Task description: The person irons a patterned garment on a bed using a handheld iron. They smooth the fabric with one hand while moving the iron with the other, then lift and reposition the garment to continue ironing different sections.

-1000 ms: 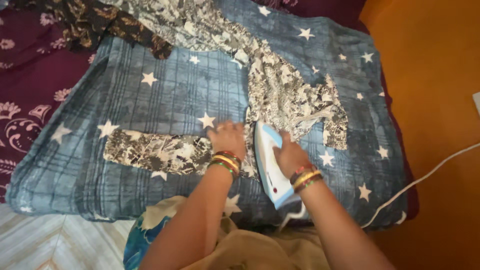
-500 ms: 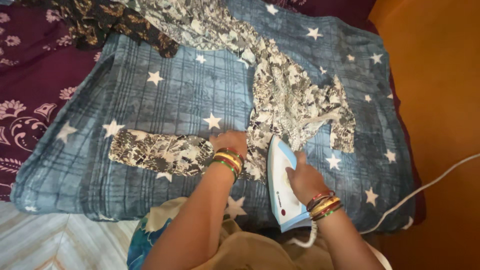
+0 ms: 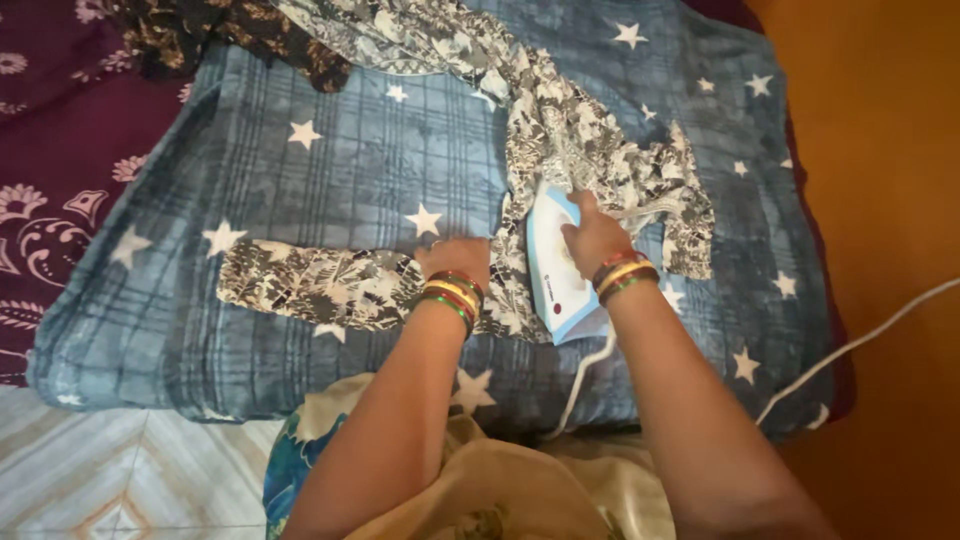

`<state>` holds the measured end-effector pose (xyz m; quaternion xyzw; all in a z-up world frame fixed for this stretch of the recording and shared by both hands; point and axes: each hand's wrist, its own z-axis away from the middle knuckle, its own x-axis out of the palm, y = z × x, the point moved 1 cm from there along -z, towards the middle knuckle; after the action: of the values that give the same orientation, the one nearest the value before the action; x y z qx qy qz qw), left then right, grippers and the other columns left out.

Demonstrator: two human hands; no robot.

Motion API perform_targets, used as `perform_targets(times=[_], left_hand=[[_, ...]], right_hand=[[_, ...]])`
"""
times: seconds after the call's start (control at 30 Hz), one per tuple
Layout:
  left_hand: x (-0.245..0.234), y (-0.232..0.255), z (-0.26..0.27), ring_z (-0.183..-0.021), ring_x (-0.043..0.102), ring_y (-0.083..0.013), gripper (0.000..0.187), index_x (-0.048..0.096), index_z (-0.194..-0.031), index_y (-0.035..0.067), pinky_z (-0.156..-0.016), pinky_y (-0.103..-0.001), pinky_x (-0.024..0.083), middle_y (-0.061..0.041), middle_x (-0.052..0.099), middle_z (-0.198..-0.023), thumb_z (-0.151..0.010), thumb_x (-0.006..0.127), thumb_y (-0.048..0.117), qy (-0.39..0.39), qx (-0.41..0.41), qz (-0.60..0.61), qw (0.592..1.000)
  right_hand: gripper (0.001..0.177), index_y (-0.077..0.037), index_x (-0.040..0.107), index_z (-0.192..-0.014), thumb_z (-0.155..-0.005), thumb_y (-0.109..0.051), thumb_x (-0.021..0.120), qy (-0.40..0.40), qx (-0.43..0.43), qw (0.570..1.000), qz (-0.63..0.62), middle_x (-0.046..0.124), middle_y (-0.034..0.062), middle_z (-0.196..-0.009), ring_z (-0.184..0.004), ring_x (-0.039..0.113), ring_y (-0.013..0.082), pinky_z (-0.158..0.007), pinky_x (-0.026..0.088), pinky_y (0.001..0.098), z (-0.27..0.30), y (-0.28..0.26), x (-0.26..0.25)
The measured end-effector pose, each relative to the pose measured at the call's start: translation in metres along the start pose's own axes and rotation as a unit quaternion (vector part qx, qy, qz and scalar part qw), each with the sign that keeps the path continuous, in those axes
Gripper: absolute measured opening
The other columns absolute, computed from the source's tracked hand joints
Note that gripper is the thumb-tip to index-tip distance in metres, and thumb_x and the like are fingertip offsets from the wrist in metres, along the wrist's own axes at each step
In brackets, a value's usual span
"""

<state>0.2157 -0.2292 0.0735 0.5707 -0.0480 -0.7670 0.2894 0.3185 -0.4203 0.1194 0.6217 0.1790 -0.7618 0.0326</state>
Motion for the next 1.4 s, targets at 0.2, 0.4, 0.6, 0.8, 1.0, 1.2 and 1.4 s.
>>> perform_targets(times=[0.2, 0.4, 0.6, 0.8, 1.0, 1.2, 1.4], left_hand=[[0.004, -0.003, -0.003, -0.115, 0.068, -0.0314, 0.028, 0.077, -0.111, 0.019, -0.1, -0.057, 0.043, -0.009, 0.073, -0.121, -0.098, 0.053, 0.02, 0.028, -0.011, -0.008, 1.0], [0.008, -0.004, -0.004, -0.114, 0.069, -0.0302, 0.027, 0.078, -0.109, 0.02, -0.102, -0.059, 0.041, -0.006, 0.073, -0.121, -0.099, 0.053, 0.02, 0.044, -0.011, -0.014, 0.999], [0.001, 0.001, 0.006, -0.116, 0.066, -0.0304, 0.027, 0.077, -0.111, 0.019, -0.1, -0.058, 0.042, -0.006, 0.07, -0.121, -0.096, 0.055, 0.02, 0.037, 0.007, -0.038, 0.999], [-0.003, -0.001, 0.005, -0.117, 0.067, -0.0325, 0.029, 0.075, -0.117, 0.017, -0.103, -0.065, 0.04, -0.009, 0.07, -0.126, -0.101, 0.051, 0.019, 0.015, 0.005, -0.009, 1.0], [-0.002, -0.004, -0.003, -0.113, 0.07, -0.0343, 0.031, 0.067, -0.125, 0.017, -0.106, -0.066, 0.038, -0.013, 0.074, -0.117, -0.097, 0.055, 0.017, 0.01, -0.003, 0.026, 1.0], [-0.006, -0.015, -0.008, -0.117, 0.069, -0.0303, 0.027, 0.076, -0.114, 0.015, -0.107, -0.065, 0.039, -0.01, 0.073, -0.125, -0.095, 0.06, 0.024, -0.021, -0.048, 0.02, 0.998], [0.0, -0.019, -0.011, -0.121, 0.067, -0.0308, 0.027, 0.079, -0.113, 0.015, -0.11, -0.06, 0.039, -0.01, 0.071, -0.13, -0.093, 0.066, 0.026, -0.025, -0.059, -0.028, 0.998]], right_hand=[[0.054, -0.015, 0.043, -0.144, -0.093, -0.021, 0.059, -0.047, -0.007, 0.999, -0.01, 0.071, 0.0316, -0.107, -0.103, 0.068, 0.0479, -0.093, 0.051, 0.0548, 0.013, -0.003, -0.011], [0.053, -0.017, 0.042, -0.145, -0.094, -0.02, 0.058, -0.071, 0.034, 0.997, -0.002, 0.072, 0.0287, -0.102, -0.097, 0.07, 0.0462, -0.088, 0.054, 0.0538, 0.102, 0.02, -0.015], [0.051, -0.017, 0.046, -0.142, -0.093, -0.023, 0.062, -0.008, 0.056, 0.998, 0.004, 0.073, 0.0235, -0.082, -0.081, 0.072, 0.0418, -0.076, 0.055, 0.0527, 0.172, 0.043, -0.022], [0.053, -0.018, 0.048, -0.141, -0.092, -0.029, 0.067, 0.049, 0.16, 0.983, -0.08, 0.072, 0.0208, -0.068, -0.057, 0.072, 0.0306, -0.063, 0.057, 0.0474, 0.191, 0.037, -0.083], [0.055, -0.017, 0.049, -0.142, -0.092, -0.025, 0.07, 0.082, 0.053, 0.995, -0.032, 0.072, 0.0251, -0.098, -0.072, 0.073, 0.0385, -0.068, 0.056, 0.0473, 0.161, 0.011, -0.092], [0.051, -0.024, 0.053, -0.137, -0.089, -0.025, 0.069, -0.016, -0.164, 0.986, -0.009, 0.07, 0.0232, -0.117, -0.098, 0.069, 0.0421, -0.081, 0.057, 0.0507, 0.129, -0.021, -0.031], [0.046, -0.028, 0.049, -0.137, -0.093, -0.023, 0.061, -0.072, -0.109, 0.988, 0.086, 0.071, 0.0179, -0.11, -0.094, 0.07, 0.0398, -0.075, 0.057, 0.053, 0.096, -0.029, -0.023]])
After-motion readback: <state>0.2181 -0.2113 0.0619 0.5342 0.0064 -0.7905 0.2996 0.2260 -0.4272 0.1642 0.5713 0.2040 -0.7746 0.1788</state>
